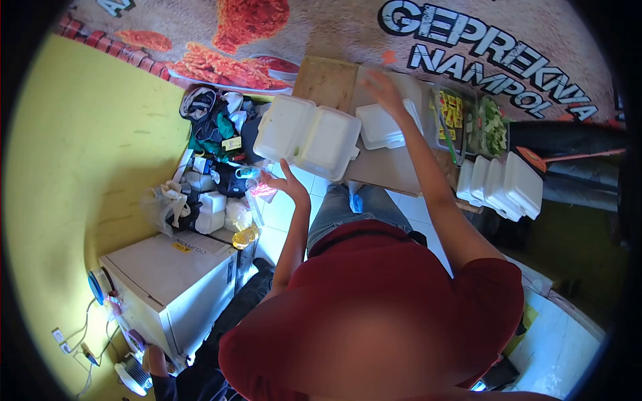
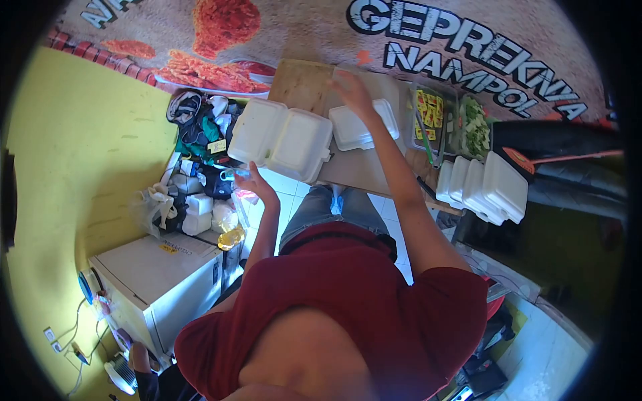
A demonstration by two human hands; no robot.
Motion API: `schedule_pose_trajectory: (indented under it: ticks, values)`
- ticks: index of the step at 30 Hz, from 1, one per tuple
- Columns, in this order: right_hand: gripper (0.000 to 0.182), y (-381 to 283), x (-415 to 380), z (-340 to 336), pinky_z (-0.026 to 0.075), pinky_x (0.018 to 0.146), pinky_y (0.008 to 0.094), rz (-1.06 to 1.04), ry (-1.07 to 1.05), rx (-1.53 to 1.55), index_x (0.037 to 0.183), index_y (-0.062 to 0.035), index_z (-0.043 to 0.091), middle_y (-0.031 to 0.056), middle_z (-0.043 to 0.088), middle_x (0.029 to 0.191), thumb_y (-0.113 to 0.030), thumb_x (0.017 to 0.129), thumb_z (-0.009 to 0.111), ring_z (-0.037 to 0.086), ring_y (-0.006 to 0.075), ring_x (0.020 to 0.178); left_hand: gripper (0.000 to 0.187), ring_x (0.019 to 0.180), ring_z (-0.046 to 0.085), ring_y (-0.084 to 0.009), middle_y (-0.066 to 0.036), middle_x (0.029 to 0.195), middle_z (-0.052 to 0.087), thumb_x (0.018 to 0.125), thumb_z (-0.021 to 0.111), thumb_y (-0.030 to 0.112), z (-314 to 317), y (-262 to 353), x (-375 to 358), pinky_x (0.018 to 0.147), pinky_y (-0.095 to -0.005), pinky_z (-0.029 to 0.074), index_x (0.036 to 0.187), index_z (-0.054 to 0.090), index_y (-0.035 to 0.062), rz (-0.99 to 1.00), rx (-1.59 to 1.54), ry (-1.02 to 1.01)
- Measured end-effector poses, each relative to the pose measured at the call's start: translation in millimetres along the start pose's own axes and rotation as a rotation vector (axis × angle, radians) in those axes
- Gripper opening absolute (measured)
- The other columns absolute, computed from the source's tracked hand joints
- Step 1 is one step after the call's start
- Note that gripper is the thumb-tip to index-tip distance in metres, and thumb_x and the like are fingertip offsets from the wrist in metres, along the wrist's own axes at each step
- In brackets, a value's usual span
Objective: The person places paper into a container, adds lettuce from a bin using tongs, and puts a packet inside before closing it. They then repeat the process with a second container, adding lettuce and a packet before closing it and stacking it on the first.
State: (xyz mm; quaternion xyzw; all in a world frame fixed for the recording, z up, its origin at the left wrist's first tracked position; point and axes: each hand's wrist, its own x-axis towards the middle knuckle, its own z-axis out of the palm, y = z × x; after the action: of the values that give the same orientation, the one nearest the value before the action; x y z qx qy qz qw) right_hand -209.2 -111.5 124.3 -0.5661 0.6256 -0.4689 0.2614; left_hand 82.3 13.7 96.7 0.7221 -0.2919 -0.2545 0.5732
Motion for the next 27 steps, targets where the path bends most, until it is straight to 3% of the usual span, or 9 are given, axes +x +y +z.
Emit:
schedule_pose_trajectory:
  ticks: [3, 6, 9, 10, 13, 14, 19, 25, 27]
  values:
    - [0.078, 54, -39, -58, 0.037, 0.095, 0.0386, 0.179, 0.27, -0.266, 0.115, -0.0002, 0.053, 0.022, 0.052, 0.117, -0.059, 0.066, 0.067, 0.047, 0.0327, 0.113, 0.067, 0.13, 0.018, -0.0312, -0.023, 0.139, 0.016, 0.084, 0.059, 0.02, 12, 66, -12, 0.108, -0.041, 0.014, 0.132, 0.019, -0.0055, 0.283, -0.195, -0.351]
    - [0.096, 122, -77, -66, 0.037, 0.096, 0.0383, 0.601, 0.122, -0.639, 0.119, 0.0016, 0.05, 0.0251, 0.051, 0.118, -0.066, 0.054, 0.071, 0.048, 0.0328, 0.113, 0.07, 0.13, 0.023, -0.0319, -0.018, 0.139, 0.024, 0.076, 0.066, 0.03, 48, 89, -16, 0.105, -0.0521, 0.013, 0.13, 0.031, 0.0031, 0.638, 0.283, -0.558]
    - [0.113, 97, -92, -79, 0.035, 0.097, 0.041, 0.658, -0.214, -0.343, 0.117, 0.0106, 0.046, 0.032, 0.048, 0.115, -0.073, 0.045, 0.07, 0.043, 0.042, 0.113, 0.076, 0.13, 0.026, -0.0313, -0.013, 0.14, 0.027, 0.07, 0.067, 0.042, 76, 77, -19, 0.103, -0.0584, 0.013, 0.131, 0.035, 0.009, 0.847, 0.658, -0.687]
    - [0.105, 97, -92, -78, 0.04, 0.092, 0.0391, 0.647, -0.152, -0.331, 0.111, 0.0131, 0.047, 0.0293, 0.052, 0.11, -0.067, 0.048, 0.073, 0.05, 0.0382, 0.107, 0.078, 0.13, 0.027, -0.031, -0.011, 0.14, 0.028, 0.068, 0.067, 0.046, 80, 74, -18, 0.102, -0.0602, 0.013, 0.131, 0.036, 0.0109, 0.896, 0.765, -0.705]
    - [0.095, 52, -97, -82, 0.044, 0.085, 0.0366, 0.638, 0.038, -0.056, 0.104, 0.0107, 0.05, 0.0253, 0.057, 0.102, -0.06, 0.048, 0.077, 0.056, 0.0336, 0.097, 0.08, 0.129, 0.028, -0.0289, -0.01, 0.141, 0.029, 0.068, 0.065, 0.049, 82, 71, -18, 0.102, -0.059, 0.014, 0.133, 0.035, 0.012, 0.821, 0.789, -0.743]
    - [0.087, 78, -97, -79, 0.046, 0.08, 0.0337, 0.617, 0.127, -0.08, 0.1, 0.0086, 0.051, 0.0209, 0.059, 0.094, -0.054, 0.048, 0.081, 0.06, 0.0284, 0.088, 0.081, 0.129, 0.03, -0.0291, -0.01, 0.14, 0.03, 0.068, 0.066, 0.047, 81, 72, -20, 0.102, -0.0581, 0.016, 0.133, 0.034, 0.0112, 0.823, 0.772, -0.727]
    - [0.087, 61, -76, -89, 0.047, 0.077, 0.031, 0.589, 0.322, -0.075, 0.104, 0.0096, 0.049, 0.0191, 0.06, 0.093, -0.05, 0.049, 0.082, 0.061, 0.0245, 0.084, 0.082, 0.126, 0.034, -0.029, -0.011, 0.139, 0.031, 0.068, 0.066, 0.048, 81, 70, -21, 0.102, -0.0545, 0.021, 0.133, 0.033, 0.0107, 0.843, 0.738, -0.702]
    - [0.083, 55, 6, -12, 0.051, 0.072, 0.038, 0.704, 0.132, 0.413, 0.108, 0.0074, 0.048, 0.019, 0.057, 0.101, -0.047, 0.055, 0.081, 0.06, 0.0251, 0.086, 0.081, 0.126, 0.033, -0.0281, -0.011, 0.14, 0.03, 0.069, 0.066, 0.047, 80, 73, -20, 0.101, -0.054, 0.022, 0.133, 0.033, 0.01, 0.811, 0.737, -0.716]
    - [0.088, 56, 29, 31, 0.052, 0.069, 0.0402, 0.734, 0.03, 0.604, 0.115, 0.0074, 0.038, 0.0194, 0.054, 0.106, -0.046, 0.058, 0.08, 0.059, 0.0258, 0.089, 0.08, 0.126, 0.033, -0.0279, -0.012, 0.14, 0.03, 0.069, 0.066, 0.047, 81, 73, -19, 0.101, -0.0541, 0.022, 0.133, 0.033, 0.0099, 0.804, 0.733, -0.714]
